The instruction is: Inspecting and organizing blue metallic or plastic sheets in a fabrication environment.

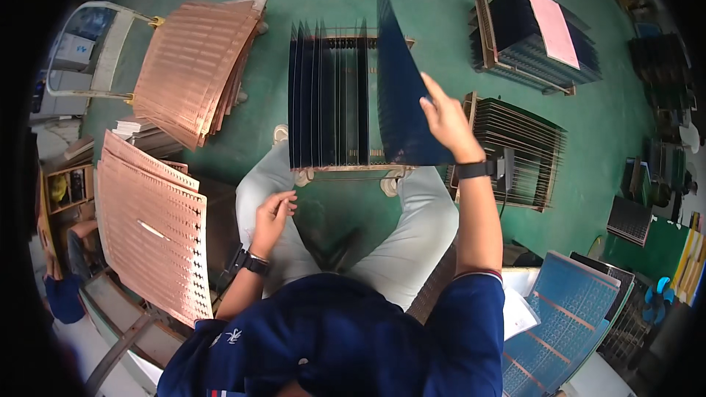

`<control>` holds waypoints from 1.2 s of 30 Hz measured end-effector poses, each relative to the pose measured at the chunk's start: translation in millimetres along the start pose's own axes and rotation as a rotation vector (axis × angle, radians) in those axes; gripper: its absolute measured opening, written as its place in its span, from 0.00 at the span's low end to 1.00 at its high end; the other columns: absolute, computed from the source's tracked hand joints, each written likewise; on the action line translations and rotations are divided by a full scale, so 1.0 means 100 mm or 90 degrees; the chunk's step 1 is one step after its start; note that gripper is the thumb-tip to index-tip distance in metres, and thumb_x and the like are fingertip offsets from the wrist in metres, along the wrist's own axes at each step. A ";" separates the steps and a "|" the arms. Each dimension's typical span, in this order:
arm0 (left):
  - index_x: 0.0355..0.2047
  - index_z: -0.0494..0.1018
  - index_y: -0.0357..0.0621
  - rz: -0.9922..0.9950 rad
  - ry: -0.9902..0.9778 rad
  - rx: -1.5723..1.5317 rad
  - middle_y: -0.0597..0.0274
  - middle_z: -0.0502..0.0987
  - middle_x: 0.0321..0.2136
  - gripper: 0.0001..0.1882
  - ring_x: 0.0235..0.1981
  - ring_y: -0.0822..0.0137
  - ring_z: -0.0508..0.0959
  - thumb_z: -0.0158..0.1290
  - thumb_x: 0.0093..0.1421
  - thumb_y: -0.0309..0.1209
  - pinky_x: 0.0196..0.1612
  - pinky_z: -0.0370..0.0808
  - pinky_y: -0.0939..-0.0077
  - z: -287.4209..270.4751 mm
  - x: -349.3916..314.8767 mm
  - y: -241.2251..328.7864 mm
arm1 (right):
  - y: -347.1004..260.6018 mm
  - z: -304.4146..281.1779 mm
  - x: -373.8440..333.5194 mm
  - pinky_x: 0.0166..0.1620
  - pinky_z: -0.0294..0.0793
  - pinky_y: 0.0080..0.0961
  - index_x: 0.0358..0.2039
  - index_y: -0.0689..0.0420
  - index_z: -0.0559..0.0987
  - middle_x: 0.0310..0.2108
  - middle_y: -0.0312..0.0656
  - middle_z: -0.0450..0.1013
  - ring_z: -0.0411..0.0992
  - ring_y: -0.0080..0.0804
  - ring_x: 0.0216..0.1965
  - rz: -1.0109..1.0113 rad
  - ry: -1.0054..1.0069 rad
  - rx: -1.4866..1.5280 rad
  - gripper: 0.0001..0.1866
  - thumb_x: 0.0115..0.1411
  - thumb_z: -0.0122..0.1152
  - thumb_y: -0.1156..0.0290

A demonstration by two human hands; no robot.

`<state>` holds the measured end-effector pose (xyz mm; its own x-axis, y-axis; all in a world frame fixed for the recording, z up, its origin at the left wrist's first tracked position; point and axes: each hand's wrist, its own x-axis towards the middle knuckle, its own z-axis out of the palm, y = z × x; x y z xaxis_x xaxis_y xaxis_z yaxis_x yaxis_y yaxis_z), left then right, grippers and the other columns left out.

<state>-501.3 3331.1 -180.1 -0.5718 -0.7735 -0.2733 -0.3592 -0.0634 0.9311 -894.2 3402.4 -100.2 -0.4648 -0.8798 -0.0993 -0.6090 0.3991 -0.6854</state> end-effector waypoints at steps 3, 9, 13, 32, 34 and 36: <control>0.42 0.74 0.38 -0.003 -0.011 -0.009 0.57 0.76 0.33 0.12 0.30 0.71 0.78 0.45 0.60 0.18 0.32 0.77 0.81 0.01 0.00 0.01 | 0.27 0.38 -0.23 0.37 0.69 0.23 0.59 0.57 0.62 0.29 0.55 0.70 0.68 0.36 0.26 -0.095 0.095 0.054 0.25 0.60 0.50 0.77; 0.42 0.74 0.39 0.005 -0.021 -0.002 0.57 0.76 0.34 0.12 0.31 0.71 0.78 0.45 0.60 0.19 0.33 0.76 0.81 0.03 0.00 0.02 | 0.08 0.77 -0.34 0.44 0.71 0.40 0.60 0.54 0.54 0.44 0.61 0.70 0.69 0.59 0.45 -0.004 0.202 0.093 0.28 0.60 0.42 0.83; 0.42 0.74 0.39 -0.008 -0.021 0.007 0.58 0.76 0.34 0.12 0.31 0.72 0.78 0.45 0.61 0.19 0.33 0.76 0.81 0.03 -0.03 -0.02 | -0.09 0.80 -0.26 0.40 0.70 0.46 0.59 0.52 0.56 0.38 0.61 0.72 0.69 0.61 0.41 0.080 0.229 0.059 0.27 0.59 0.43 0.82; 0.42 0.73 0.35 -0.057 -0.007 -0.024 0.57 0.76 0.35 0.12 0.32 0.71 0.77 0.44 0.61 0.19 0.34 0.76 0.80 -0.01 -0.01 0.00 | 0.99 1.80 0.20 0.42 0.69 0.48 0.59 0.54 0.55 0.39 0.64 0.71 0.69 0.63 0.41 0.252 0.173 0.045 0.29 0.56 0.42 0.84; 0.42 0.74 0.35 -0.064 -0.017 -0.015 0.56 0.76 0.35 0.11 0.32 0.71 0.77 0.44 0.61 0.19 0.34 0.76 0.80 -0.03 -0.02 0.05 | 0.89 1.90 0.19 0.39 0.69 0.49 0.60 0.54 0.54 0.33 0.66 0.71 0.69 0.66 0.38 0.267 0.213 0.010 0.30 0.56 0.42 0.84; 0.42 0.74 0.35 -0.053 -0.018 -0.016 0.56 0.76 0.35 0.11 0.32 0.70 0.77 0.43 0.62 0.19 0.34 0.76 0.80 -0.05 0.00 0.06 | 1.06 1.84 0.19 0.39 0.68 0.50 0.60 0.53 0.54 0.31 0.66 0.71 0.68 0.67 0.37 0.242 0.231 0.060 0.30 0.57 0.43 0.83</control>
<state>-499.5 3327.5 -173.6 -0.5615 -0.7466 -0.3568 -0.3877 -0.1435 0.9105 -848.6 3380.4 -307.5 -0.8439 -0.5254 -0.1082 -0.3022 0.6323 -0.7134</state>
